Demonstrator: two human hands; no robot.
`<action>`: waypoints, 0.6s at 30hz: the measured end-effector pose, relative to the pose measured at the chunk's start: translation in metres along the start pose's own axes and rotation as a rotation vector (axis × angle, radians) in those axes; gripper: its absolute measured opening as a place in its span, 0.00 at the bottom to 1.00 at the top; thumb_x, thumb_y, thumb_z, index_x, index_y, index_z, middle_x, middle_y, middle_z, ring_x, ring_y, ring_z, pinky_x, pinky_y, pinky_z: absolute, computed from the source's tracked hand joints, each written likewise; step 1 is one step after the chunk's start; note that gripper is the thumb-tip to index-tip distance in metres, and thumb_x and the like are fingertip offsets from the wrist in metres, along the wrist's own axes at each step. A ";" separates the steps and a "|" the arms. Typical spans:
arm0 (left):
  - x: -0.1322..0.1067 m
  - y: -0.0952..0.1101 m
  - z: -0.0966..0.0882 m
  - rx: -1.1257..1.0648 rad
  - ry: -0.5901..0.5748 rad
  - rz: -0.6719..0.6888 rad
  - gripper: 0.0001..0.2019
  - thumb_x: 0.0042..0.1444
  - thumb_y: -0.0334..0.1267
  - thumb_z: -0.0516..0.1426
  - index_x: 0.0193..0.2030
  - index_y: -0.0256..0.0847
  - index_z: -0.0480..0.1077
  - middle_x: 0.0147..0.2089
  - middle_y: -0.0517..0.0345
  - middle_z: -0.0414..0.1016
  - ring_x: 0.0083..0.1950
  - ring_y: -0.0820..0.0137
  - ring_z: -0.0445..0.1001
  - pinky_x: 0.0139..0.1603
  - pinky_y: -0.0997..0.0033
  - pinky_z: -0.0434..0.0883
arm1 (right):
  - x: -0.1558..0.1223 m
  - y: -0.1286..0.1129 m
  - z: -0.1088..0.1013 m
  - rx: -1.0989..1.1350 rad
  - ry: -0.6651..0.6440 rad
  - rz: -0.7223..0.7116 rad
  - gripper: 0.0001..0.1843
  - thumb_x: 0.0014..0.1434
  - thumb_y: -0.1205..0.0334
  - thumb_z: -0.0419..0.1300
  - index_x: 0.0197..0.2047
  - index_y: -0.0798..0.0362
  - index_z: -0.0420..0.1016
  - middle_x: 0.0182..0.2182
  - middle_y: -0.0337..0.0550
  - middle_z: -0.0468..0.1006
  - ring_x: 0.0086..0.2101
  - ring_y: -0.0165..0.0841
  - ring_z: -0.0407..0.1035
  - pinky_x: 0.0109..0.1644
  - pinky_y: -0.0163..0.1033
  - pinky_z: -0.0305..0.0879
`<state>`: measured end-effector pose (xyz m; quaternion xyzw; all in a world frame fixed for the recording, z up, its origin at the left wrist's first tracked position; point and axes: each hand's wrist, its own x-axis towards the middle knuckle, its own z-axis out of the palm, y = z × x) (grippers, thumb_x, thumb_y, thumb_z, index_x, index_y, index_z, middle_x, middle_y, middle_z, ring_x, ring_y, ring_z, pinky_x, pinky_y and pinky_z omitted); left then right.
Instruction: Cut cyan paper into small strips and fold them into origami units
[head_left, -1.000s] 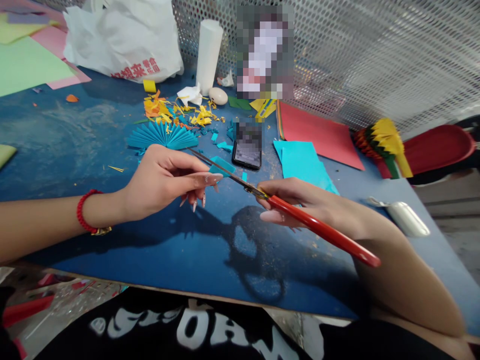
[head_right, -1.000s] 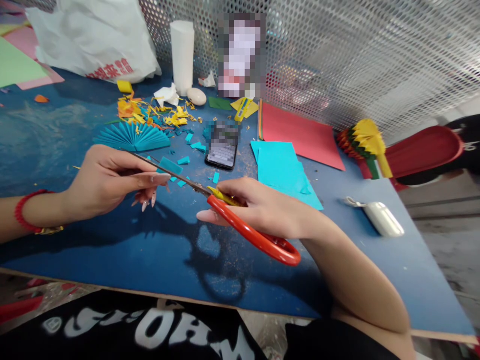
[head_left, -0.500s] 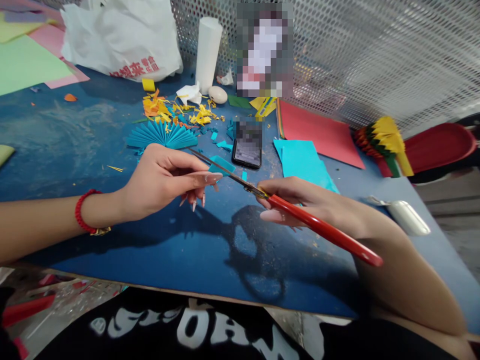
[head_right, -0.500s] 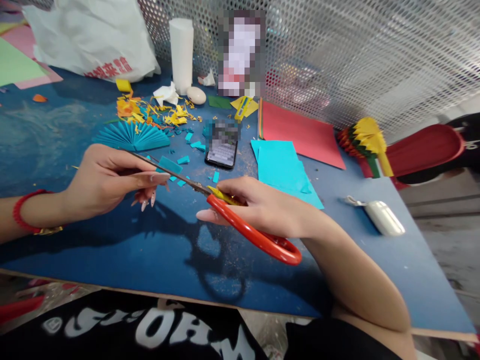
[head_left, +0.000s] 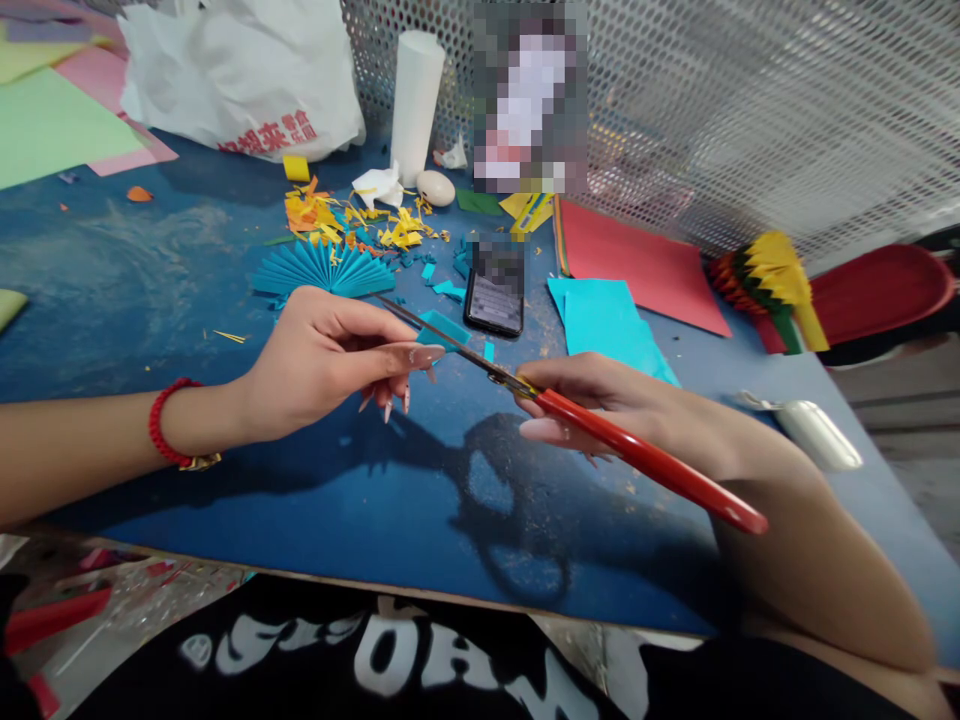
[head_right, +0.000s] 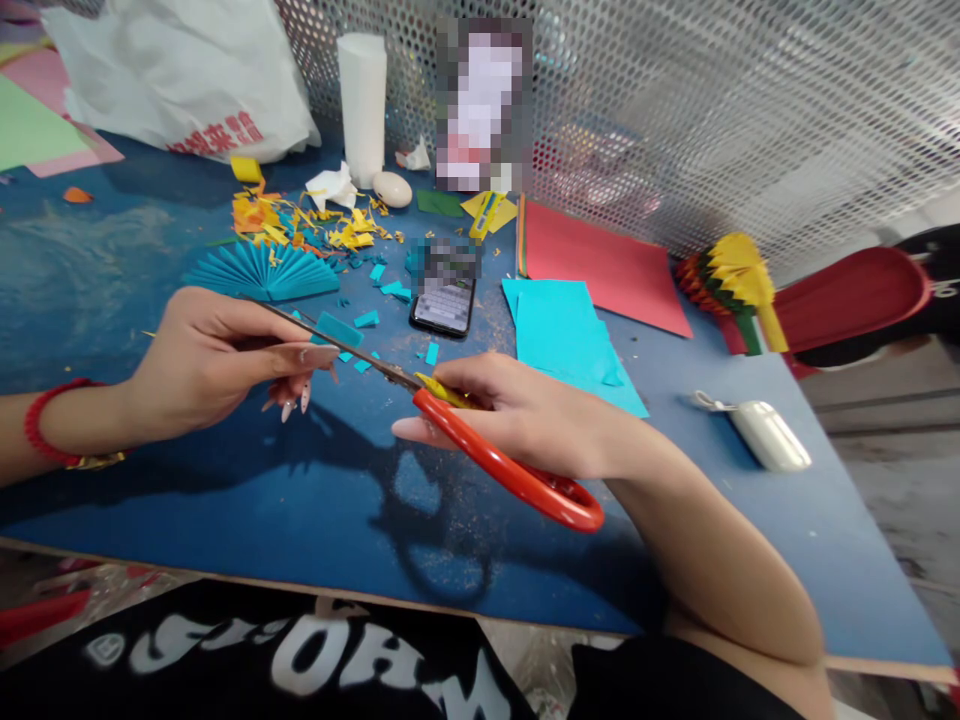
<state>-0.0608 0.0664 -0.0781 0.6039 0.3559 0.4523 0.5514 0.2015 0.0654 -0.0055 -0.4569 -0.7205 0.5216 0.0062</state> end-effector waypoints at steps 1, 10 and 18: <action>0.000 0.000 0.000 -0.004 0.000 -0.003 0.10 0.54 0.39 0.75 0.25 0.44 0.84 0.20 0.60 0.76 0.17 0.76 0.71 0.14 0.82 0.65 | 0.000 0.000 0.000 -0.004 0.001 0.003 0.35 0.59 0.29 0.67 0.27 0.50 0.60 0.27 0.36 0.58 0.28 0.29 0.53 0.29 0.36 0.52; 0.001 0.000 0.000 -0.046 0.002 -0.022 0.07 0.51 0.32 0.73 0.26 0.45 0.85 0.20 0.61 0.77 0.17 0.76 0.71 0.15 0.83 0.65 | 0.003 0.009 -0.002 0.046 -0.053 -0.048 0.31 0.64 0.39 0.70 0.27 0.51 0.59 0.23 0.30 0.55 0.24 0.24 0.50 0.25 0.34 0.48; 0.001 -0.002 -0.003 -0.080 0.004 -0.058 0.06 0.50 0.34 0.75 0.26 0.45 0.85 0.20 0.60 0.77 0.17 0.76 0.71 0.14 0.83 0.65 | 0.003 0.008 0.000 0.044 -0.037 -0.049 0.32 0.63 0.36 0.69 0.27 0.51 0.60 0.23 0.30 0.55 0.24 0.24 0.51 0.25 0.34 0.47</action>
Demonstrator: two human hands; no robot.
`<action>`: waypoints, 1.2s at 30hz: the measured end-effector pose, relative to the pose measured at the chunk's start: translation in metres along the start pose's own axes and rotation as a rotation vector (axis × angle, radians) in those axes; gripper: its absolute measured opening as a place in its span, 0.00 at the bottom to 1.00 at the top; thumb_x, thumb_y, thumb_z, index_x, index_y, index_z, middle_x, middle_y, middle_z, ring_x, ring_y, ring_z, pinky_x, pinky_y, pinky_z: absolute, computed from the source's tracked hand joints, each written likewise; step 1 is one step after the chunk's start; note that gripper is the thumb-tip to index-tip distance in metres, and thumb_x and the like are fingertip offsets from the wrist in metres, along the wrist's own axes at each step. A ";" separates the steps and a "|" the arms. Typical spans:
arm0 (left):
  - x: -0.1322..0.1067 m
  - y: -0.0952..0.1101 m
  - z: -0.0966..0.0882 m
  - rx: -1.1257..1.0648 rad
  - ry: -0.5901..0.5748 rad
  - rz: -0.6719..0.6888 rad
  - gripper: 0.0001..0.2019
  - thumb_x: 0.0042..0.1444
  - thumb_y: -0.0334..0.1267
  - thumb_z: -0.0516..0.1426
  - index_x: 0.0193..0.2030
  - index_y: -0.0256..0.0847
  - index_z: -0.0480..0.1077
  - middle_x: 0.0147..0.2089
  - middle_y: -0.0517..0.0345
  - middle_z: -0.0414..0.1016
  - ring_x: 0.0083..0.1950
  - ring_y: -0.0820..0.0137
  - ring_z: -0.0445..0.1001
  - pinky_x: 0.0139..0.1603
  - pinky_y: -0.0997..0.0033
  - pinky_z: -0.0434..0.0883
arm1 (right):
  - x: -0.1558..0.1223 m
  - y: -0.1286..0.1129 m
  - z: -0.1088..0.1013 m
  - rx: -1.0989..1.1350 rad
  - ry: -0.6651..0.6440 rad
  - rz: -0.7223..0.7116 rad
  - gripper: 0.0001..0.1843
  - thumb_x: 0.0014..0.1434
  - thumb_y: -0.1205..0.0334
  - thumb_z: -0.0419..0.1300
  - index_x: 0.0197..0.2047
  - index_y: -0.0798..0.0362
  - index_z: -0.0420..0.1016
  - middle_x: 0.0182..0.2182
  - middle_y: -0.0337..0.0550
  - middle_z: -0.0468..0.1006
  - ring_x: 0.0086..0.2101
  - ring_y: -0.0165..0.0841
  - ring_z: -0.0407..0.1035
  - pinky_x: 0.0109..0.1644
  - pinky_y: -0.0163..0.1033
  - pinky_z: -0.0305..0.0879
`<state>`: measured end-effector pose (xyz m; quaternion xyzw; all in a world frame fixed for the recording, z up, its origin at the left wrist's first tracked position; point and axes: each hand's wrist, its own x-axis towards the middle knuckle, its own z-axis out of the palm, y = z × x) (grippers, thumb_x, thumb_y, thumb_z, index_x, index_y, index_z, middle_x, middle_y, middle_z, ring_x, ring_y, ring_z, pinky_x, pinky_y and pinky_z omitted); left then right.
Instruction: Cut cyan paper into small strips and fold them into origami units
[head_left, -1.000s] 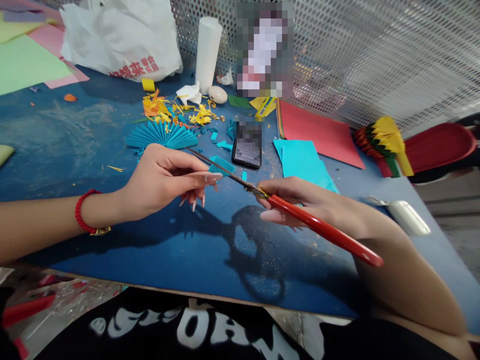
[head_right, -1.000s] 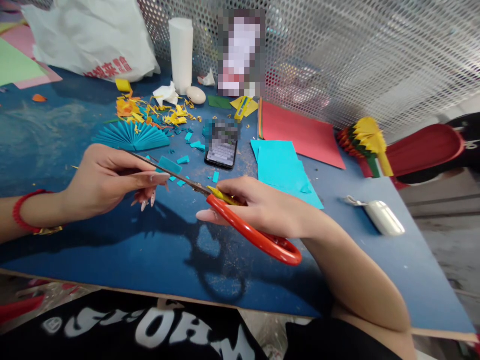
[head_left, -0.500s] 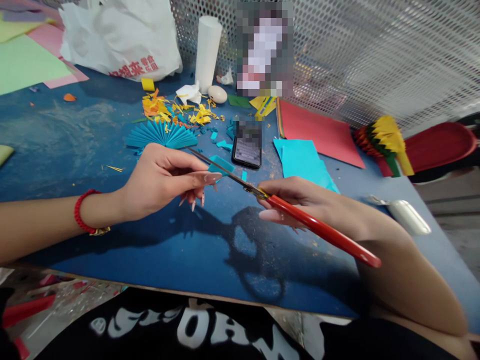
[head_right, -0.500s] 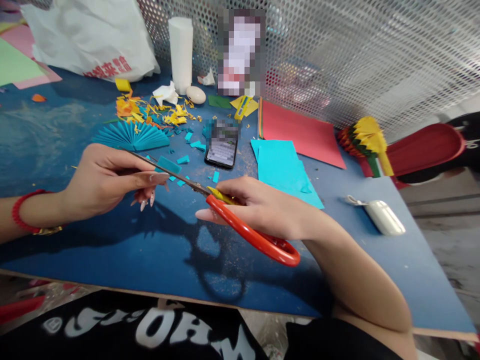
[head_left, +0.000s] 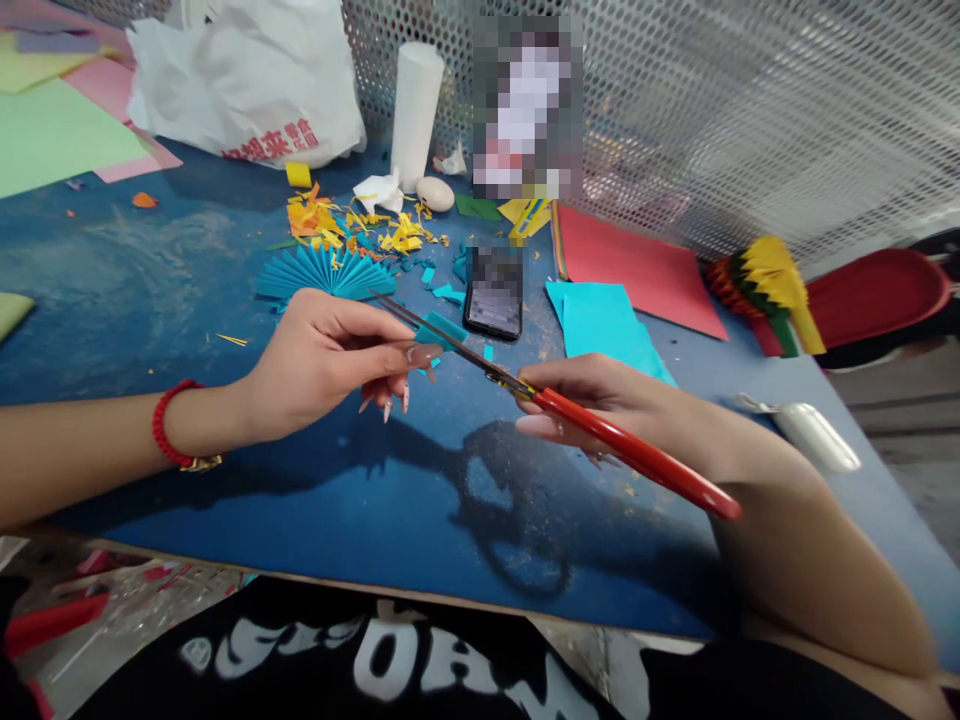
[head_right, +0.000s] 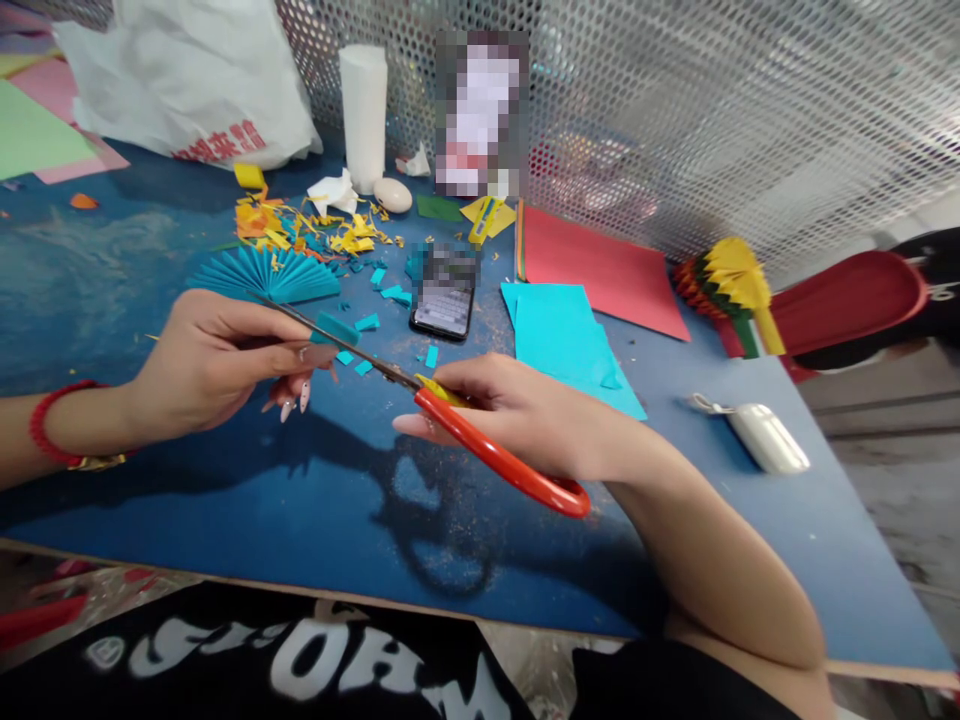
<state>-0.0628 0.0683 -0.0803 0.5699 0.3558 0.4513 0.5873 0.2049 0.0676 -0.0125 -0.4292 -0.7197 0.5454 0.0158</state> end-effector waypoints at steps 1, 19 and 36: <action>0.000 0.000 0.000 -0.006 -0.003 -0.006 0.06 0.50 0.36 0.76 0.27 0.45 0.85 0.20 0.60 0.78 0.17 0.76 0.71 0.14 0.83 0.65 | 0.000 0.000 0.000 -0.004 0.004 0.001 0.32 0.63 0.36 0.69 0.27 0.51 0.60 0.23 0.30 0.55 0.24 0.24 0.51 0.25 0.34 0.47; 0.001 -0.003 0.000 -0.051 -0.001 -0.001 0.10 0.50 0.41 0.78 0.27 0.44 0.85 0.21 0.60 0.77 0.18 0.75 0.73 0.16 0.83 0.69 | -0.001 -0.001 0.002 0.003 0.017 -0.018 0.34 0.63 0.34 0.68 0.25 0.51 0.58 0.20 0.31 0.57 0.22 0.24 0.51 0.25 0.35 0.45; 0.002 0.000 0.001 -0.068 -0.039 -0.027 0.05 0.52 0.32 0.73 0.28 0.44 0.86 0.20 0.61 0.78 0.17 0.76 0.73 0.16 0.83 0.70 | -0.002 0.007 -0.004 -0.011 -0.008 -0.046 0.30 0.66 0.40 0.69 0.27 0.52 0.61 0.21 0.29 0.57 0.22 0.23 0.51 0.24 0.34 0.45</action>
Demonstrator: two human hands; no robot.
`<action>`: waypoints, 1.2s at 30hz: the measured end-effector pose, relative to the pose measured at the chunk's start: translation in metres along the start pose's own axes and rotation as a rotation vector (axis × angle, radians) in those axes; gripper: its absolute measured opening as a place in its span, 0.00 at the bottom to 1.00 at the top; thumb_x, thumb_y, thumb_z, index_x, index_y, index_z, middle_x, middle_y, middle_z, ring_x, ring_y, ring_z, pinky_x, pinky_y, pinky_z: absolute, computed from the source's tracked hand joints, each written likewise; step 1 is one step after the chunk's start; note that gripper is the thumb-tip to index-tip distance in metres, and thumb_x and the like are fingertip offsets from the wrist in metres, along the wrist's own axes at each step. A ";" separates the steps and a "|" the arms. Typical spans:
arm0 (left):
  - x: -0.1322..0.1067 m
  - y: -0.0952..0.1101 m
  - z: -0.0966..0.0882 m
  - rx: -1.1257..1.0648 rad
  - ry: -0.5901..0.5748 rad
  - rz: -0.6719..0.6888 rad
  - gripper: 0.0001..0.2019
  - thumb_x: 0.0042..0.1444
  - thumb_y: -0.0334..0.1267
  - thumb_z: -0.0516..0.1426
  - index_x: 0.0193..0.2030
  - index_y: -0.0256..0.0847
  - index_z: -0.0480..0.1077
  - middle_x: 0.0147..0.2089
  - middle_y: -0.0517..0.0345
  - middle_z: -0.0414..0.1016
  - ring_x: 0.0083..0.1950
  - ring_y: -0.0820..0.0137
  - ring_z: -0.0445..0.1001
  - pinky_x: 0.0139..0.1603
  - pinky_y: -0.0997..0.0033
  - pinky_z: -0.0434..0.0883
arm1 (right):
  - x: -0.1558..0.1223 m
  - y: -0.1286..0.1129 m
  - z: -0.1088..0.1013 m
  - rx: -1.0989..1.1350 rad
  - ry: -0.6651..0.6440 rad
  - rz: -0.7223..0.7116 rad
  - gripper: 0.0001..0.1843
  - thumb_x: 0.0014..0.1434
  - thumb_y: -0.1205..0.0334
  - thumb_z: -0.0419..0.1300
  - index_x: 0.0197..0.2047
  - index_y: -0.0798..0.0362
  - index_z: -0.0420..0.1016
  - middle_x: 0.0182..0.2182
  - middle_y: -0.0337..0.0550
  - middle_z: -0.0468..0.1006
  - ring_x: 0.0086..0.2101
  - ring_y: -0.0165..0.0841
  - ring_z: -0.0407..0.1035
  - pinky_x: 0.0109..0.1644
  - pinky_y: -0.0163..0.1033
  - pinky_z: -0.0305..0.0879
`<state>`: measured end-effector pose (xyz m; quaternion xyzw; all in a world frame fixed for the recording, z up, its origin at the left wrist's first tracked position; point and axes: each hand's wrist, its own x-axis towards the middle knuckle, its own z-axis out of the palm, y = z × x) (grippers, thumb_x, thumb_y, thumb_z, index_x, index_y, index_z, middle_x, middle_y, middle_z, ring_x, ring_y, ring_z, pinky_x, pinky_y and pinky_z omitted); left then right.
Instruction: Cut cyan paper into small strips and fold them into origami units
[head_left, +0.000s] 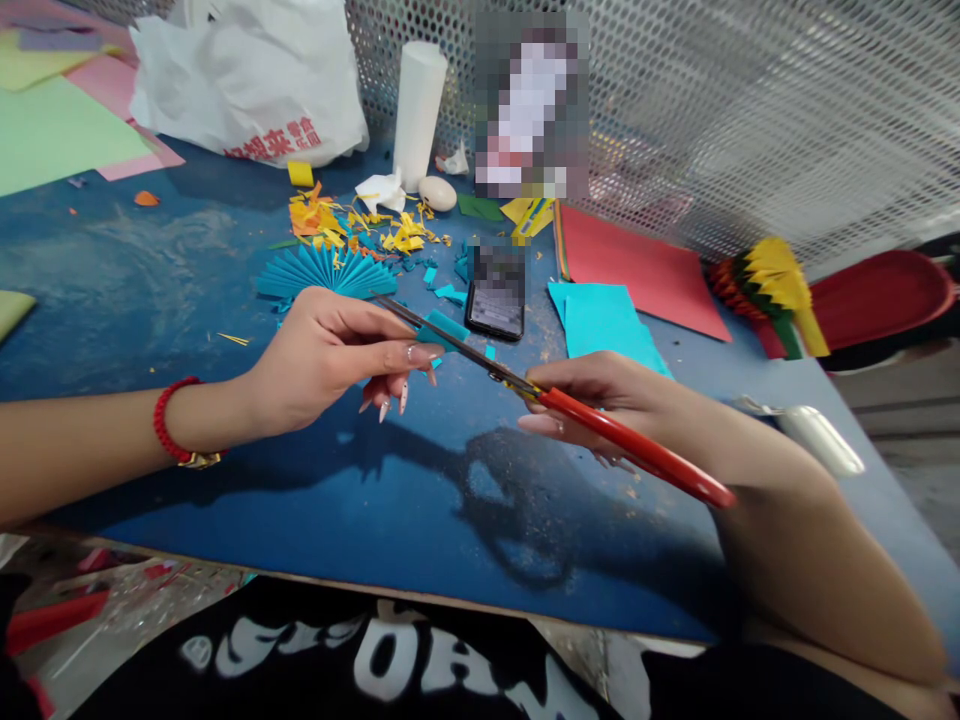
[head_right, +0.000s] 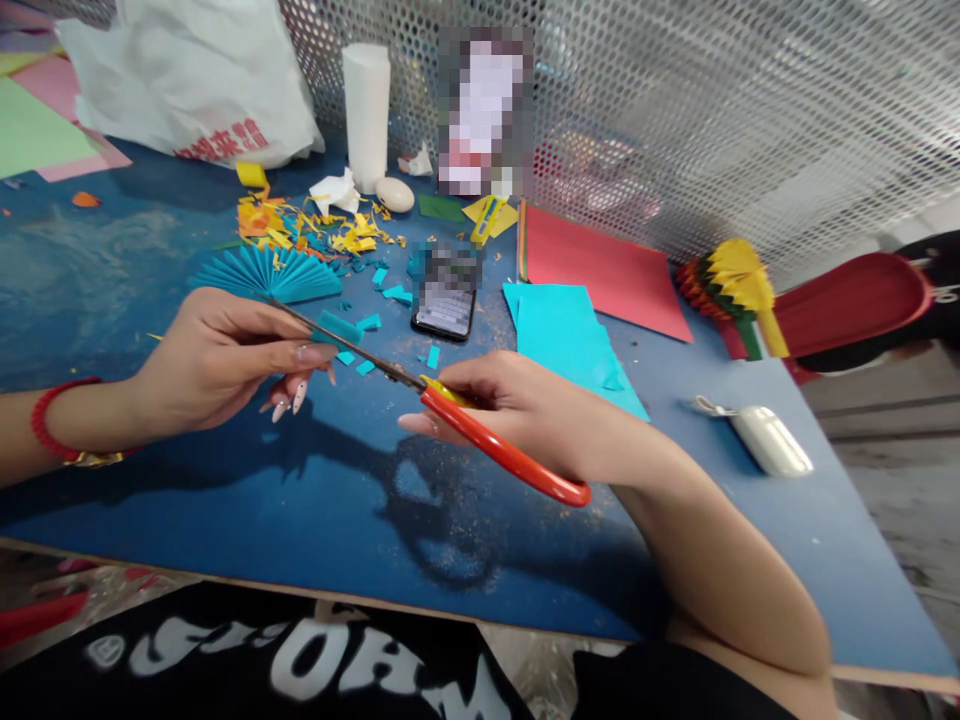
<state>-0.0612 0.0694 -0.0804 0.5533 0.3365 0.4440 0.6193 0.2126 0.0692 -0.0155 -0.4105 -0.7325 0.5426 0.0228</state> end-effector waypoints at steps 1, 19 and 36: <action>0.000 0.000 0.000 0.000 -0.001 -0.003 0.05 0.52 0.31 0.73 0.28 0.44 0.86 0.20 0.61 0.78 0.17 0.76 0.73 0.16 0.83 0.70 | 0.000 0.000 0.000 -0.004 0.000 -0.001 0.30 0.67 0.39 0.68 0.28 0.52 0.62 0.21 0.29 0.57 0.22 0.23 0.50 0.24 0.34 0.45; 0.001 0.001 0.000 -0.037 0.045 -0.015 0.04 0.49 0.29 0.71 0.28 0.42 0.86 0.20 0.62 0.78 0.17 0.76 0.72 0.16 0.85 0.70 | 0.002 -0.005 0.004 -0.144 0.072 -0.031 0.40 0.59 0.18 0.60 0.29 0.52 0.65 0.25 0.34 0.63 0.25 0.27 0.55 0.25 0.35 0.50; -0.001 0.002 -0.001 -0.014 -0.034 -0.032 0.05 0.52 0.30 0.71 0.29 0.44 0.86 0.20 0.62 0.78 0.17 0.76 0.73 0.17 0.85 0.71 | 0.000 -0.008 0.012 -0.278 0.085 -0.048 0.47 0.55 0.08 0.47 0.34 0.49 0.66 0.28 0.39 0.72 0.29 0.34 0.65 0.32 0.39 0.59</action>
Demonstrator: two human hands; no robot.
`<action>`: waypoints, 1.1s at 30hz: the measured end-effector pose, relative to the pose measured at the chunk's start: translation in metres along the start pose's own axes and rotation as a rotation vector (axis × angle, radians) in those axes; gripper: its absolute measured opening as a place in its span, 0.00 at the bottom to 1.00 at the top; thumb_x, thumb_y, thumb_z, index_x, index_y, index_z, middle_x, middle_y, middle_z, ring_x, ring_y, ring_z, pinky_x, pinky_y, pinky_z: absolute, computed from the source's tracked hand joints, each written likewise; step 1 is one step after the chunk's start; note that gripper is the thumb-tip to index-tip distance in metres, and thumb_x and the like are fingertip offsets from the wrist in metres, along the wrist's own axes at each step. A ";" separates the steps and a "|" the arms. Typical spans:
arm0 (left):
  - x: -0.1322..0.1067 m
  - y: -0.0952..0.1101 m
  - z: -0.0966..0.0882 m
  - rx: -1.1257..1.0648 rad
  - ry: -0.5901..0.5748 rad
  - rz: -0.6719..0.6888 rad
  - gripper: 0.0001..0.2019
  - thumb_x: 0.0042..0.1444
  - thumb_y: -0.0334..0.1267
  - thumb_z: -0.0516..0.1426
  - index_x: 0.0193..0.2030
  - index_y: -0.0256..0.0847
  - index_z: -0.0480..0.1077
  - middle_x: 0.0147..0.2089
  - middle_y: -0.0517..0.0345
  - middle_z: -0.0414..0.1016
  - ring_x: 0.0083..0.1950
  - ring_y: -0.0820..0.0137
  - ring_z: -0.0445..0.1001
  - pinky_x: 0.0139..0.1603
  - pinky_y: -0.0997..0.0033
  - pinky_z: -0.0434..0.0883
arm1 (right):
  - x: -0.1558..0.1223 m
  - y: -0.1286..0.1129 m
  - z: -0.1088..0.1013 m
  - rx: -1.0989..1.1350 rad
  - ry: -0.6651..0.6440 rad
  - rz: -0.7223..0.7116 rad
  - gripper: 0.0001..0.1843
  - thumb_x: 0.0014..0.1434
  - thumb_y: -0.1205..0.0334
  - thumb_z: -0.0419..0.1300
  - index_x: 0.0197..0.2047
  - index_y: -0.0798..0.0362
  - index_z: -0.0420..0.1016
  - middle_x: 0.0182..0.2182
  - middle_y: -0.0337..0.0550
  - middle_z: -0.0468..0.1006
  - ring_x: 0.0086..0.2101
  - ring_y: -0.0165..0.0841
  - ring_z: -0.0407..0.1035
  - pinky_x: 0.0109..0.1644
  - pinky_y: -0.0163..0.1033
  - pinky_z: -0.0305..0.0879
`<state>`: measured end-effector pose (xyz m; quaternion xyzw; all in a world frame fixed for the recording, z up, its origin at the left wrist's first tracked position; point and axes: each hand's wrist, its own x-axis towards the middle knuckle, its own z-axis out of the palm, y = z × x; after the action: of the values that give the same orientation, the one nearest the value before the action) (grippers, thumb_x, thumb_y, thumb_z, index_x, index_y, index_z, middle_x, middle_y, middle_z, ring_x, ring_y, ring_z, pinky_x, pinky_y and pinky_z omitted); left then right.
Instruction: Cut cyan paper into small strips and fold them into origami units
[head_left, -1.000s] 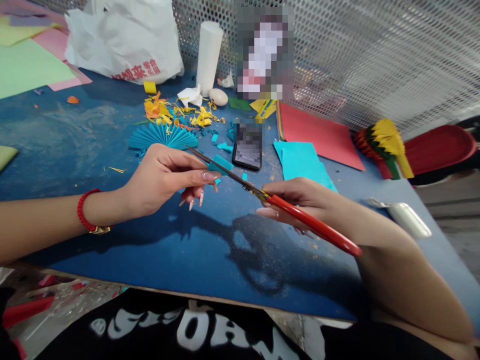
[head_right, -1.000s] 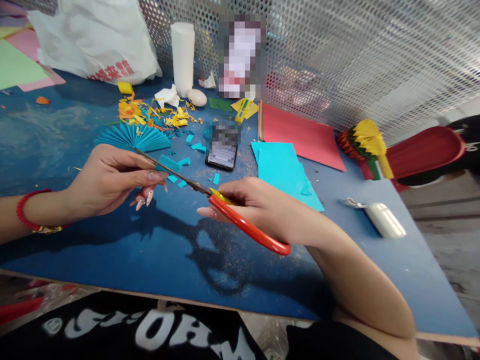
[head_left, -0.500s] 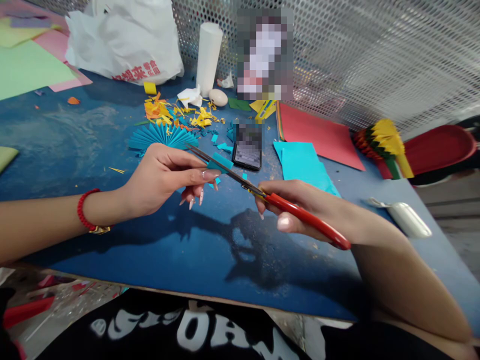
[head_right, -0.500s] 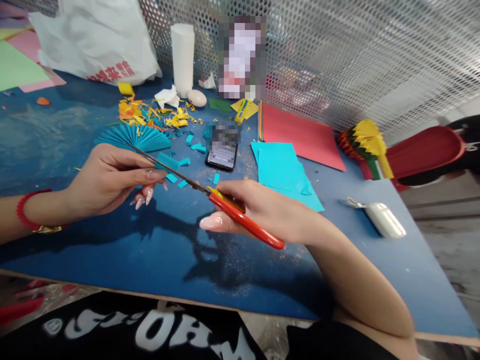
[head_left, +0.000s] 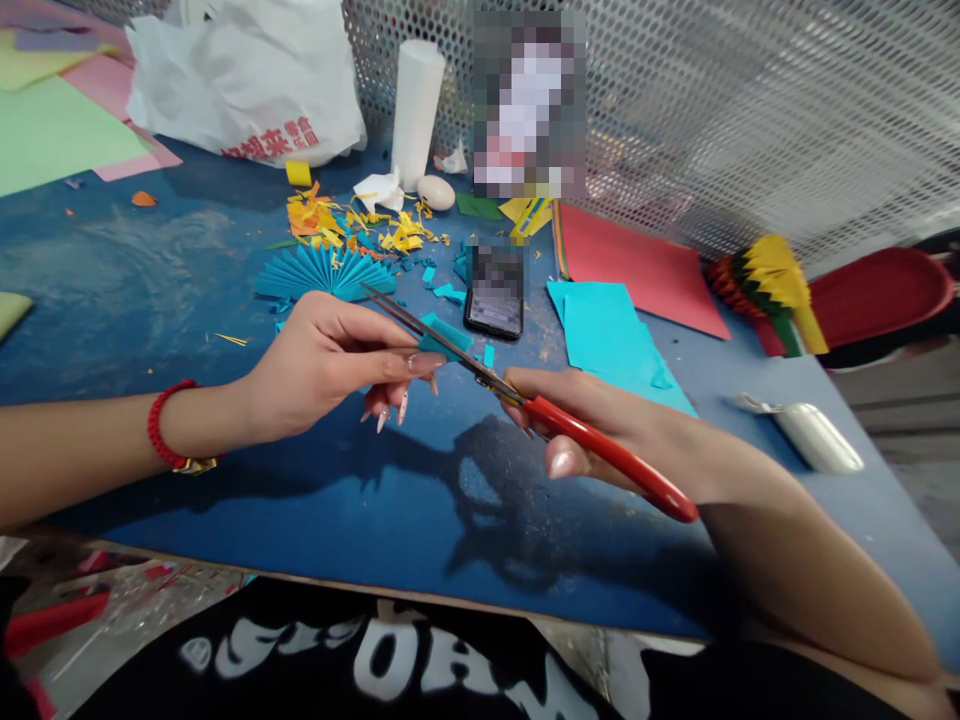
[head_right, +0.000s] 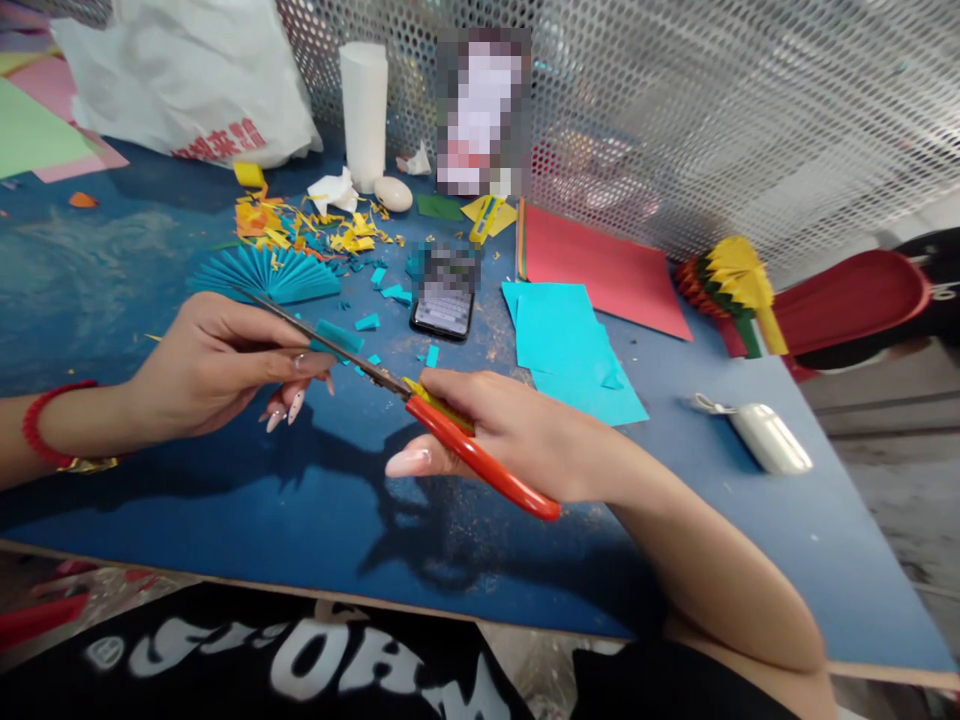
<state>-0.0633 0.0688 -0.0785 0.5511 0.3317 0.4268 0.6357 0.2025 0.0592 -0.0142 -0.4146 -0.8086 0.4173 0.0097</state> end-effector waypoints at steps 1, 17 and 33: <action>0.000 0.000 0.000 0.002 0.000 0.001 0.05 0.52 0.30 0.71 0.29 0.44 0.86 0.20 0.62 0.78 0.17 0.76 0.73 0.17 0.85 0.72 | 0.001 0.001 0.000 0.019 -0.014 -0.007 0.46 0.55 0.09 0.48 0.33 0.49 0.65 0.27 0.38 0.70 0.28 0.33 0.64 0.31 0.38 0.58; 0.000 0.000 0.001 0.007 0.005 -0.017 0.05 0.50 0.32 0.73 0.26 0.41 0.85 0.20 0.61 0.78 0.17 0.77 0.72 0.17 0.86 0.71 | 0.004 0.000 0.000 0.072 -0.042 0.063 0.40 0.61 0.17 0.54 0.33 0.51 0.68 0.28 0.36 0.65 0.30 0.31 0.60 0.32 0.38 0.55; 0.004 -0.001 0.003 0.053 -0.158 -0.133 0.10 0.53 0.39 0.75 0.25 0.41 0.83 0.17 0.59 0.75 0.16 0.76 0.70 0.16 0.82 0.68 | 0.010 0.012 -0.001 -0.253 0.226 0.031 0.41 0.66 0.19 0.49 0.24 0.49 0.59 0.19 0.37 0.61 0.23 0.30 0.52 0.31 0.40 0.46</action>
<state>-0.0591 0.0717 -0.0788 0.5764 0.3274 0.3303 0.6719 0.2044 0.0706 -0.0249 -0.4694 -0.8418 0.2630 0.0419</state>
